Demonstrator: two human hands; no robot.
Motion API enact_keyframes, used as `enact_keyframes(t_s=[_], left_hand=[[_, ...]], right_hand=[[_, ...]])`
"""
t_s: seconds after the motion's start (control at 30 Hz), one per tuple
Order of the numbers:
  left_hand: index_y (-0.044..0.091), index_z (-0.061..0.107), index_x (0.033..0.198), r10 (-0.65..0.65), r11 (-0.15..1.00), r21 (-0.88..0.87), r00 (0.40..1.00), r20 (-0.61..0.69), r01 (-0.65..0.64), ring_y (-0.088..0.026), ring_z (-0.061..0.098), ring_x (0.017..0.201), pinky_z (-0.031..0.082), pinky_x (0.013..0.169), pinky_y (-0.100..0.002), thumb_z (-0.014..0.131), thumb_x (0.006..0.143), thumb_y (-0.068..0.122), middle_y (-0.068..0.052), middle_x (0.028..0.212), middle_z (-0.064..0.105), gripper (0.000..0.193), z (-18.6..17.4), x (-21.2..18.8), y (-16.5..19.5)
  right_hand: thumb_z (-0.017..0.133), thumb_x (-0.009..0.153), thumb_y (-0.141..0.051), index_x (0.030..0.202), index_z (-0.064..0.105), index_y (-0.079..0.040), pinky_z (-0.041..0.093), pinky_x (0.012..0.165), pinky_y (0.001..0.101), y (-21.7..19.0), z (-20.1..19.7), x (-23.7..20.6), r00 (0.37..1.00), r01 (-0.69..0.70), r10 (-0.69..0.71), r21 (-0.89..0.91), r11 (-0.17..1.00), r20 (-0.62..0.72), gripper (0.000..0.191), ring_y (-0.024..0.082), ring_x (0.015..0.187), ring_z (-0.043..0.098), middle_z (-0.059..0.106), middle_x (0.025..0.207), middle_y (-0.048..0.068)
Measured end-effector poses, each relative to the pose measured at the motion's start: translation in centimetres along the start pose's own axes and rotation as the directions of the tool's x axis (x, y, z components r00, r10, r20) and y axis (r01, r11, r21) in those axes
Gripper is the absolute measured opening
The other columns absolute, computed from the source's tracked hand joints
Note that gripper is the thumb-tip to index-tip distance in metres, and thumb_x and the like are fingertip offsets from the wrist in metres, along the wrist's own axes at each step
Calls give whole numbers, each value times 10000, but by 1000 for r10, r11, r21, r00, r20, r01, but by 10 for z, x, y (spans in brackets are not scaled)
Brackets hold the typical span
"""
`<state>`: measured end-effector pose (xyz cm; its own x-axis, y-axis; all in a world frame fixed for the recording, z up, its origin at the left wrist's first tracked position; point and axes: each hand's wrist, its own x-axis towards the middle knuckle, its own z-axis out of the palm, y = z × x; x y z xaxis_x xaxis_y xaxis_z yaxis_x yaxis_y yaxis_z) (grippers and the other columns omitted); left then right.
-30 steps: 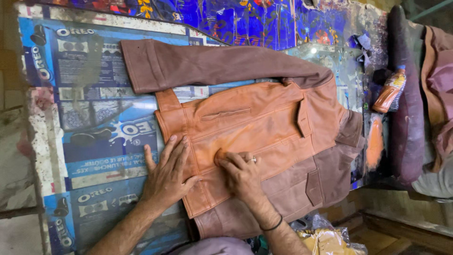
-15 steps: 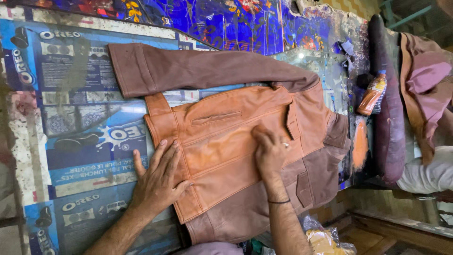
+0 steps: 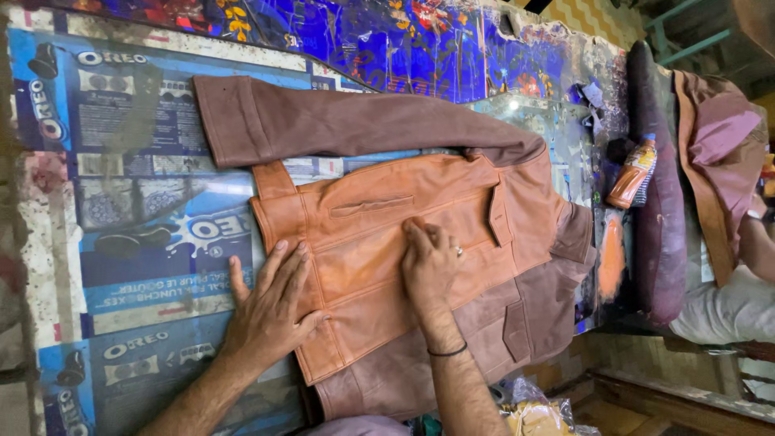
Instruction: The person pours orange dye from a bottle onto a sponge and rubs the dye across the front panels of a brown jacket laid on a work table, working the color into the fabric section by section and repositioning the jacket to coat new areas.
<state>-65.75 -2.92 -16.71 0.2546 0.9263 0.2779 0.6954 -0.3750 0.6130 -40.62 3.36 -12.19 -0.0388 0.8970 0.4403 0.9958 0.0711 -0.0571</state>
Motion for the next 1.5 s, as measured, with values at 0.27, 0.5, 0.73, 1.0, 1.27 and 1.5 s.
enact_keyframes(t_s=[0.27,0.5,0.73,1.0,1.27,1.5], left_hand=[[58,330,1503,-20,1000,11,999,27,20,-275,229,1506,-8,1123,-799,843,656,446,-68,1590,353,1063,-2,1,2],[51,334,1510,-1,1000,4,1000,-20,1,-279,223,1509,-3,1127,-799,826,659,469,-71,1596,349,1068,1,0,1],[49,330,1506,2,1000,17,1000,1,-2,-280,216,1513,-19,1124,-801,816,687,480,-75,1592,346,1045,3,-1,-1],[64,308,1513,18,1000,2,999,-28,-18,-277,218,1506,-20,1124,-795,826,669,472,-76,1597,334,1071,2,1,0],[80,304,1519,-7,1000,6,1000,4,7,-275,208,1514,-15,1131,-788,833,667,460,-65,1608,324,1072,1,1,0],[80,310,1525,1,1000,26,1000,-9,-1,-265,205,1517,-9,1125,-792,829,663,468,-51,1609,321,1079,-2,1,2]], right_hand=[[660,916,-106,1141,777,-175,481,844,438,-8,-5,-2,988,149,-154,127,981,33,263,305,984,636,698,1117,47],[655,929,-137,1102,768,-191,471,858,444,4,-3,10,996,49,-61,183,982,59,213,267,1000,651,690,1134,26],[695,928,-186,1052,787,-216,442,872,474,28,0,23,996,84,-85,-70,994,-11,156,282,995,619,696,1096,-1],[689,938,-192,1083,777,-194,454,886,453,56,7,30,997,71,-70,-39,997,29,170,284,1000,611,720,1121,-6],[670,931,-197,1133,760,-216,470,878,439,-22,1,1,991,-47,21,194,980,130,222,246,1044,648,720,1140,-7],[662,890,-187,1170,750,-198,428,823,463,-68,-23,-17,961,245,-255,104,964,105,294,261,989,615,694,1164,27]])
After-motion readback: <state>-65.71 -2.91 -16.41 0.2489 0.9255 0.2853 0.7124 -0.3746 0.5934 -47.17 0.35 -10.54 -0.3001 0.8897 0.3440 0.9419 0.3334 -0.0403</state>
